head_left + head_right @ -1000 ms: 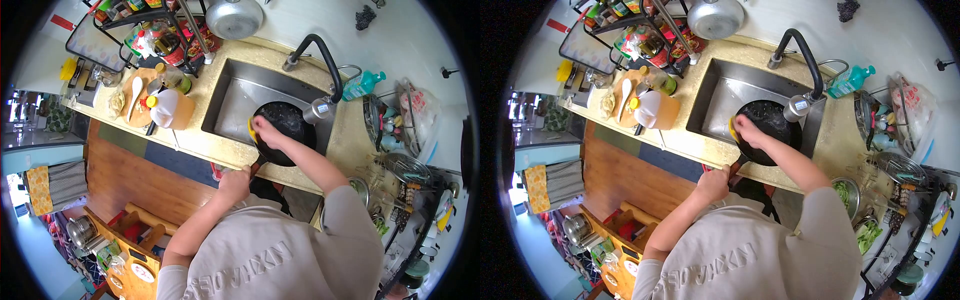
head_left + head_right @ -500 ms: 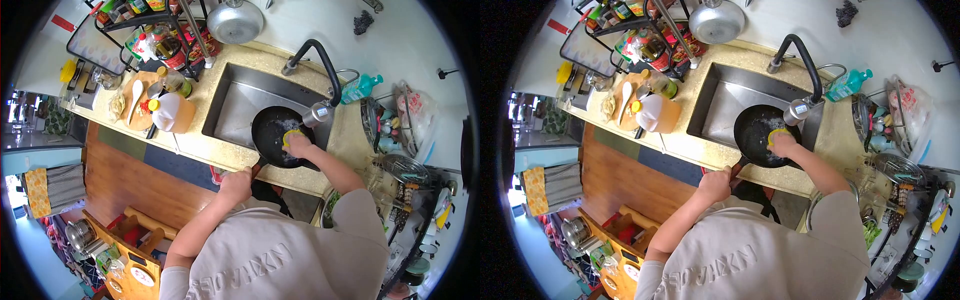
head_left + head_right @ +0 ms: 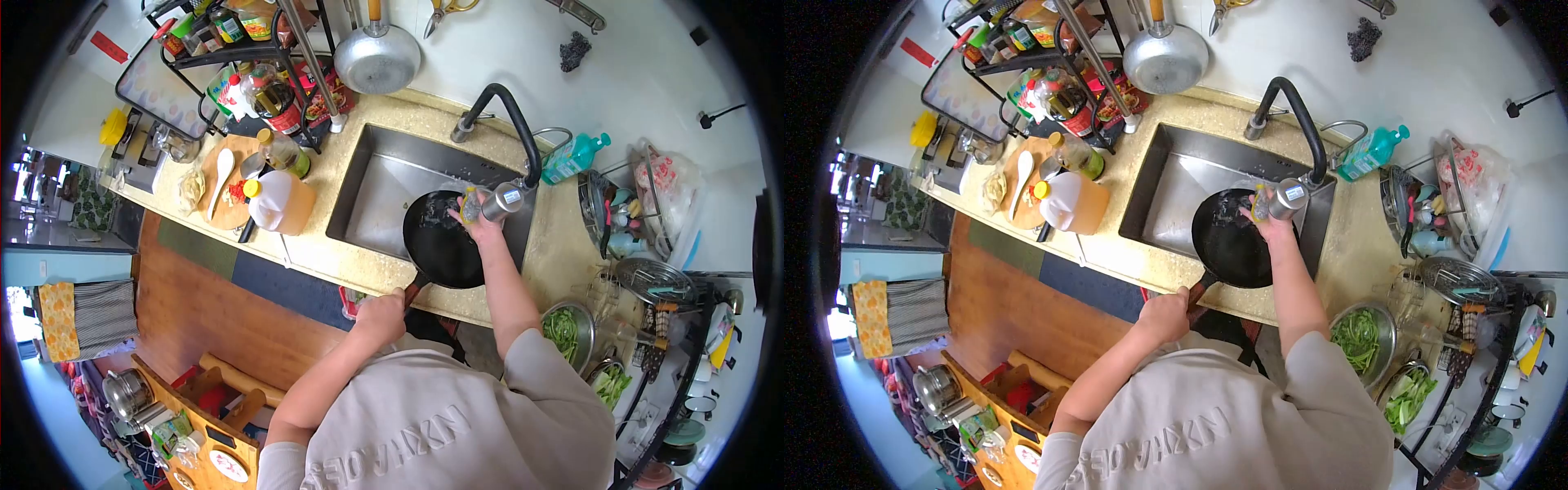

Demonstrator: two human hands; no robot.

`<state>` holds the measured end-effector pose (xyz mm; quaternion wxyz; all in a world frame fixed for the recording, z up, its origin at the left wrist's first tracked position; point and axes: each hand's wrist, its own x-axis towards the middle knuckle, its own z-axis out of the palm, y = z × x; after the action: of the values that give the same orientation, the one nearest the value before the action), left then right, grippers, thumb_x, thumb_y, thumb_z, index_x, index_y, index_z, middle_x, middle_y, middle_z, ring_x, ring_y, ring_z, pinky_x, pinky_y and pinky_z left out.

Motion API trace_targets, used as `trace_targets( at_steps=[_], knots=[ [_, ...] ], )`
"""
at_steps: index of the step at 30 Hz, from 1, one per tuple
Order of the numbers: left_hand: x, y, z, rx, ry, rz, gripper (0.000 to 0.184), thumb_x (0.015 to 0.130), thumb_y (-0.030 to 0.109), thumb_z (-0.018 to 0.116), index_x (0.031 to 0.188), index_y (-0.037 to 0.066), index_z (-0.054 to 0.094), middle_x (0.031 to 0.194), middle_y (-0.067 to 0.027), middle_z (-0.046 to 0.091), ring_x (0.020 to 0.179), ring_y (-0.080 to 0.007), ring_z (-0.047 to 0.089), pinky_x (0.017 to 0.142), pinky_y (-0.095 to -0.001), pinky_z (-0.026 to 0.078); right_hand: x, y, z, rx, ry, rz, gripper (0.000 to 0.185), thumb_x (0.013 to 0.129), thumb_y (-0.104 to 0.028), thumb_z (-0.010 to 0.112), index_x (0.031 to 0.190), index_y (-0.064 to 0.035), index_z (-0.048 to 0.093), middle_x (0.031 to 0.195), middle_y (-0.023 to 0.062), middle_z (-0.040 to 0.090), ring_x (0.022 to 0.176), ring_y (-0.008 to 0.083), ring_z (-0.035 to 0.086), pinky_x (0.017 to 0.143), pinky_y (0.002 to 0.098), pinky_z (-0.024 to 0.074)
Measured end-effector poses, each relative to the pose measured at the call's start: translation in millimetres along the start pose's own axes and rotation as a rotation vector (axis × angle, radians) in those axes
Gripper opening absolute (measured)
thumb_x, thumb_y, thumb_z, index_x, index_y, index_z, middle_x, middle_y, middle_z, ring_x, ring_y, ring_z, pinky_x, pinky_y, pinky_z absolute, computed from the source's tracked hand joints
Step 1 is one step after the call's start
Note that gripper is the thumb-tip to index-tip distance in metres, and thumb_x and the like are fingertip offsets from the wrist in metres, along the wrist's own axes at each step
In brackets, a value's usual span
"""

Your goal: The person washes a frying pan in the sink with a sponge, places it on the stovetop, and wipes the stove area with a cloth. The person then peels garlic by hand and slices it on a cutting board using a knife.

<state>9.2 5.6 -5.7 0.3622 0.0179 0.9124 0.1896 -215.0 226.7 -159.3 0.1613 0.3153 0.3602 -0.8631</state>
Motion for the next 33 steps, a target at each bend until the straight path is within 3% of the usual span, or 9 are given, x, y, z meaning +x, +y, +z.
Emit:
trace_targets(
  at_steps=[3, 6, 8, 15, 16, 21, 26, 29, 33],
  knots=[
    [-1.7, -1.6, 2.5, -0.020, 0.001, -0.008, 0.032, 0.090, 0.022, 0.056, 0.109, -0.003, 0.050, 0.094, -0.0250, 0.068, 0.091, -0.0395, 0.067, 0.079, -0.0468, 0.053, 11.5, 6.7, -1.9, 0.104, -0.011, -0.033, 0.047, 0.087, -0.012, 0.072, 0.125, -0.0135, 0.045, 0.106, 0.0129, 0.055, 0.091, 0.0250, 0.062, 0.073, 0.0429, 0.0573],
    [0.1, -1.2, 3.7, -0.016, 0.008, -0.021, 0.033, 0.090, 0.022, 0.057, 0.110, -0.003, 0.050, 0.096, -0.0245, 0.068, 0.092, -0.0389, 0.067, 0.079, -0.0463, 0.053, 57.1, 15.5, -35.2, -0.073, -0.318, 0.213, 0.043, 0.090, -0.014, 0.069, 0.124, -0.0159, 0.043, 0.086, 0.0064, 0.055, 0.062, 0.0156, 0.053, 0.049, 0.0277, 0.0459],
    [-2.2, -0.1, 1.6, -0.014, 0.000, -0.025, 0.033, 0.087, 0.020, 0.058, 0.110, -0.003, 0.051, 0.097, -0.0241, 0.068, 0.093, -0.0379, 0.067, 0.081, -0.0454, 0.053, 6.8, 19.6, 8.2, -0.401, 0.011, -0.164, 0.037, 0.095, -0.027, 0.064, 0.124, -0.0189, 0.042, 0.071, 0.0009, 0.049, 0.046, 0.0091, 0.036, 0.039, 0.0256, 0.0286],
    [-5.0, -0.2, 5.7, 0.002, 0.060, 0.008, 0.029, 0.080, 0.009, 0.058, 0.106, -0.003, 0.053, 0.093, -0.0225, 0.070, 0.089, -0.0335, 0.070, 0.078, -0.0406, 0.055, -8.1, 5.8, 17.9, -0.369, 0.115, 0.041, 0.055, 0.094, -0.069, 0.033, 0.098, -0.0151, 0.043, 0.064, 0.0003, 0.043, 0.044, 0.0112, 0.036, 0.039, 0.0268, 0.0278],
    [-4.1, -1.3, 6.7, -0.019, 0.043, 0.005, 0.031, 0.082, 0.013, 0.059, 0.107, -0.002, 0.052, 0.094, -0.0229, 0.069, 0.091, -0.0352, 0.069, 0.079, -0.0427, 0.055, 0.0, 4.3, 6.8, -0.336, 0.025, 0.023, 0.062, 0.093, -0.071, 0.030, 0.101, -0.0129, 0.049, 0.074, 0.0062, 0.054, 0.053, 0.0176, 0.051, 0.044, 0.0291, 0.0411],
    [-3.1, -3.9, 10.1, -0.045, 0.058, 0.015, 0.031, 0.084, 0.017, 0.060, 0.108, -0.002, 0.051, 0.093, -0.0228, 0.069, 0.090, -0.0363, 0.068, 0.078, -0.0450, 0.054, -0.9, -4.2, -10.4, 0.014, -0.177, 0.130, 0.050, 0.098, -0.054, 0.042, 0.122, -0.0121, 0.054, 0.106, 0.0155, 0.064, 0.097, 0.0318, 0.062, 0.077, 0.0363, 0.0552],
    [-7.9, 0.6, 1.5, -0.006, 0.059, 0.027, 0.030, 0.080, 0.009, 0.060, 0.106, -0.003, 0.054, 0.093, -0.0227, 0.070, 0.090, -0.0330, 0.070, 0.078, -0.0397, 0.056, -9.2, -0.4, -13.5, -0.190, -0.145, -0.021, 0.030, 0.093, -0.015, 0.065, 0.122, -0.0135, 0.056, 0.113, 0.0094, 0.060, 0.086, 0.0188, 0.059, 0.059, 0.0260, 0.0479],
    [-5.3, -1.2, 4.8, -0.006, 0.054, 0.026, 0.031, 0.079, 0.009, 0.061, 0.107, -0.003, 0.054, 0.094, -0.0227, 0.070, 0.090, -0.0329, 0.070, 0.078, -0.0396, 0.056, -11.4, 0.8, -9.8, -0.245, -0.184, -0.008, 0.030, 0.088, -0.008, 0.070, 0.113, -0.0130, 0.054, 0.097, 0.0044, 0.060, 0.067, 0.0121, 0.051, 0.047, 0.0223, 0.0369],
    [-5.3, -3.1, 7.1, -0.045, 0.085, 0.037, 0.026, 0.079, 0.009, 0.058, 0.102, -0.003, 0.053, 0.090, -0.0230, 0.069, 0.088, -0.0363, 0.069, 0.077, -0.0443, 0.055, -0.5, 3.9, -13.3, -0.333, 0.008, -0.032, 0.025, 0.092, -0.019, 0.067, 0.111, -0.0145, 0.051, 0.100, 0.0041, 0.057, 0.073, 0.0127, 0.051, 0.043, 0.0245, 0.0355]
  ],
)
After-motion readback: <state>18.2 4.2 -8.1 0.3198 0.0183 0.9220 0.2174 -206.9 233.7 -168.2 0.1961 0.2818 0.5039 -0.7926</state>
